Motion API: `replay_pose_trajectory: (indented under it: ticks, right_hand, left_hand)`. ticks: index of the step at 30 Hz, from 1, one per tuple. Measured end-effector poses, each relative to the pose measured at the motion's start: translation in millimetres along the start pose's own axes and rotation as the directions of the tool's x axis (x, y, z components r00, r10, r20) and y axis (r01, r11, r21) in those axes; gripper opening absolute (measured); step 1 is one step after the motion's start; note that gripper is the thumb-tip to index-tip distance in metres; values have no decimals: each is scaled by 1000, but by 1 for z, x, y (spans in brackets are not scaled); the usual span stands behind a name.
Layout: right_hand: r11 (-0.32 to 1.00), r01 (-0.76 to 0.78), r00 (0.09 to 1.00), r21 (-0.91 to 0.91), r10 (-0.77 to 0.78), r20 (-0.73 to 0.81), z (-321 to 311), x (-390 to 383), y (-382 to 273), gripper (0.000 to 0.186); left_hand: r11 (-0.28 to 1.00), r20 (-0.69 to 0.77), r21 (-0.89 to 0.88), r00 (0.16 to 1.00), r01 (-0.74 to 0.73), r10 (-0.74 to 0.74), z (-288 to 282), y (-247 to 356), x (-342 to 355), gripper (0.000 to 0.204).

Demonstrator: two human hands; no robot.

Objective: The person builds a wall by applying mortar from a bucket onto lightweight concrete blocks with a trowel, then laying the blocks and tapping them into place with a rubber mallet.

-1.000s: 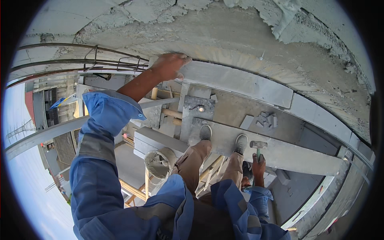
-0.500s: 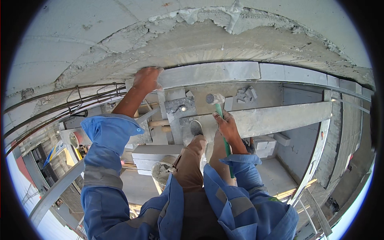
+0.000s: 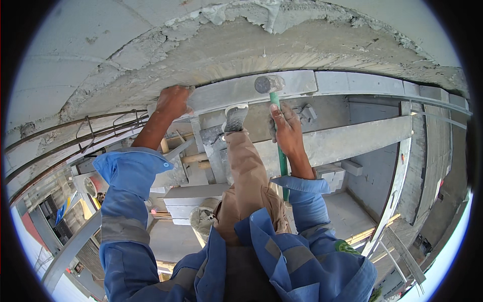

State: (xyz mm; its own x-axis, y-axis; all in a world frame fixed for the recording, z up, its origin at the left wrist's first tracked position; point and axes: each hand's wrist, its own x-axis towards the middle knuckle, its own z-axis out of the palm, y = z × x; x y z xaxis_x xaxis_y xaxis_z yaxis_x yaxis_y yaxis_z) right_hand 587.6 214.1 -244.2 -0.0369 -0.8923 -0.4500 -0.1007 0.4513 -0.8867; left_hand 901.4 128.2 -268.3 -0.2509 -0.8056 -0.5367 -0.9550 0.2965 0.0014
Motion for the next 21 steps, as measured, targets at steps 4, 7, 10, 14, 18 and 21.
replay_pose_trajectory:
  ticks: [4, 7, 10, 14, 18, 21]
  right_hand:
    - [993, -2, 999, 118, -3, 45, 16, 12, 12, 35]
    - [994, 111, 994, -3, -111, 0, 23, 23, 26, 34]
    - [995, -86, 996, 43, 85, 18, 23, 25, 34, 32]
    - [983, -134, 991, 123, 130, 41, 14, 25, 30, 33]
    - [993, 64, 998, 104, -62, -27, 7, 36, 27, 39]
    - [965, 114, 967, -236, -162, -197, 6, 46, 34, 42]
  left_hand:
    - [1000, -18, -6, 1000, -24, 24, -3, 5, -3, 78]
    - [999, -31, 2, 999, -39, 39, -4, 6, -6, 79]
    - [997, -39, -46, 998, -57, 56, -3, 3, -7, 80]
    - [984, -141, -114, 983, -138, 121, 3, -4, -6, 80]
    - [963, -71, -207, 985, -171, 159, 6, -12, -1, 81]
    - [950, -77, -228, 977, -214, 201, 9, -14, 1, 85]
